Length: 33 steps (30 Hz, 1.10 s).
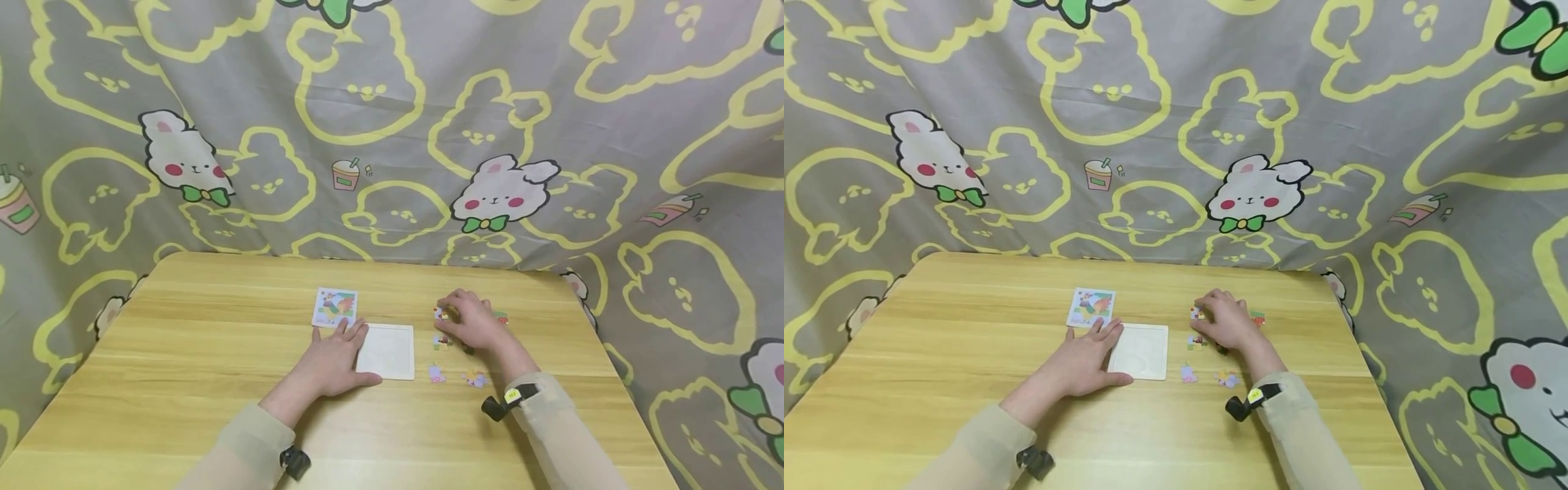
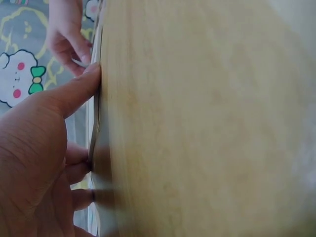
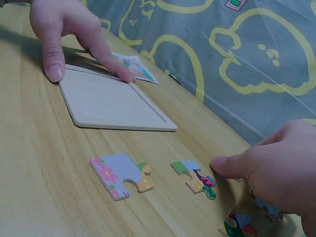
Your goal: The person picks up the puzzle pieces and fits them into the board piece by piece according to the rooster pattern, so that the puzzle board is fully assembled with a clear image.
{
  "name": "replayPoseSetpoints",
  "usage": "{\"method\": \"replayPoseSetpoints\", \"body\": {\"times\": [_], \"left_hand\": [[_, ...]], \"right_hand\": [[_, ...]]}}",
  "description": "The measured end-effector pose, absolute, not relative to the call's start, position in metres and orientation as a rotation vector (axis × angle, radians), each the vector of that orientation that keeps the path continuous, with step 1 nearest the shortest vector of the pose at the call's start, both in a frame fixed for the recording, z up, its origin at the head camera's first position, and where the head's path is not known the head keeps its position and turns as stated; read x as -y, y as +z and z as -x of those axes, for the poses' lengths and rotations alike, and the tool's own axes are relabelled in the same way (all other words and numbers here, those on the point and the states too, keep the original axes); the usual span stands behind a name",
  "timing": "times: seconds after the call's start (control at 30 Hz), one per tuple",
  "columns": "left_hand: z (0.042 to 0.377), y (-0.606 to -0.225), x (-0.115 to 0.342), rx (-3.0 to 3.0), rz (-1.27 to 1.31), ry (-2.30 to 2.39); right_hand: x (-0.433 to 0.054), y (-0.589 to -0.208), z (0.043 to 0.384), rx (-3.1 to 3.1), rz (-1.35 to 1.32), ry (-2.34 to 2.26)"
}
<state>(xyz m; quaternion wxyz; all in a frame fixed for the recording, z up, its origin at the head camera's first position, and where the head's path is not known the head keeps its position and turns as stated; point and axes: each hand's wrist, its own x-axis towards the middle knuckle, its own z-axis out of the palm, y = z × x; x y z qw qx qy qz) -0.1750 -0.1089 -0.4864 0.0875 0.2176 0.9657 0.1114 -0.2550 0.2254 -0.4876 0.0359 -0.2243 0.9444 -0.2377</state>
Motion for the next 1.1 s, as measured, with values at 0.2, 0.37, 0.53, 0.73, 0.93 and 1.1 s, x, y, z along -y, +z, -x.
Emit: {"method": "replayPoseSetpoints", "body": {"times": [0.2,0.37,0.53,0.73,0.93,1.1], "left_hand": [[0.1746,-0.4855,0.1089,-2.88,-0.643,0.36],[0.1745,-0.4851,0.1091,-2.877,-0.649,0.374],[0.1745,-0.4854,0.1096,-2.873,-0.644,0.37],[0.1742,-0.4845,0.1097,-2.865,-0.629,0.368],[0.1755,-0.4846,0.1093,-2.866,-0.64,0.374],[0.1747,-0.4841,0.1102,-2.864,-0.632,0.382]], "right_hand": [[-0.2247,-0.4883,0.2579,-2.894,0.672,-0.773],[-0.2234,-0.4889,0.2591,-2.879,0.651,-0.812],[-0.2212,-0.4907,0.261,-2.863,0.636,-0.851],[-0.2202,-0.4909,0.2622,-2.861,0.661,-0.896],[-0.2235,-0.4933,0.2617,-2.823,0.664,-0.963],[-0.2235,-0.4938,0.2622,-2.766,0.704,-1.064]]}}
